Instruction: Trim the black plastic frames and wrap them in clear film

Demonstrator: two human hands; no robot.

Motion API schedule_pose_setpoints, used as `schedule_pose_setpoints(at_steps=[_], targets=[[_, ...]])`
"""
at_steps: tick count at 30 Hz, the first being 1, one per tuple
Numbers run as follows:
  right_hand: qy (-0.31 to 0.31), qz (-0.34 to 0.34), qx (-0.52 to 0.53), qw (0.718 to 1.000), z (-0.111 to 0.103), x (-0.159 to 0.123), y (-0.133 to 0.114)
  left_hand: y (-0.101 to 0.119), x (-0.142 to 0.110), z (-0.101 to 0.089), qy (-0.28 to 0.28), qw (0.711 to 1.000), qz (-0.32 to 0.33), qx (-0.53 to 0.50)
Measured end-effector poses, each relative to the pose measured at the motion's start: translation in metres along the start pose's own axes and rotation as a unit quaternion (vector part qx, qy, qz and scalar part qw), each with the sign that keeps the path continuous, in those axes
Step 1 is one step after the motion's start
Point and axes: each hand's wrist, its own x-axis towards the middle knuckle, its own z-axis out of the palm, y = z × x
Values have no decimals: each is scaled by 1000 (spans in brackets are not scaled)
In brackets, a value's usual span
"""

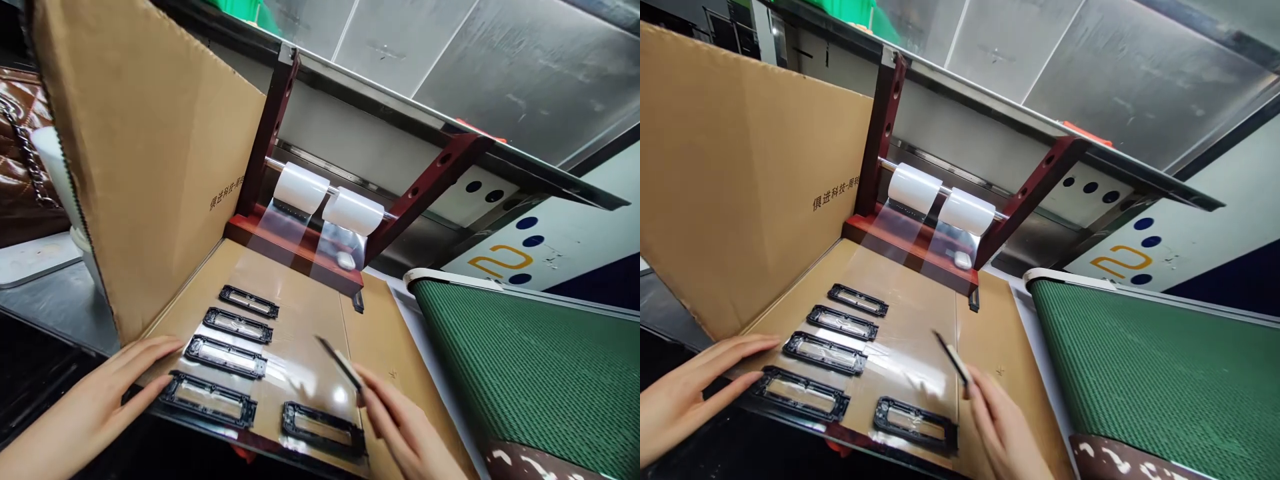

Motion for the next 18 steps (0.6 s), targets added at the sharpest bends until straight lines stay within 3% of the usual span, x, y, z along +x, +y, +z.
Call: schedule_pose_setpoints(at_steps=[5, 10, 14, 18], targets=[[-140, -183, 21, 973, 40, 38, -68, -1, 6, -1, -68, 997, -2, -31], [-119, -333, -67, 933, 72, 72, -111, 8, 10, -3, -99, 992, -33, -72], [-83, -364, -80, 924, 83, 85, -124, 13, 11, -7, -140, 984, 107, 21], [-67, -381, -67, 920, 87, 89, -126, 22, 13, -12, -113, 923, 305, 206]])
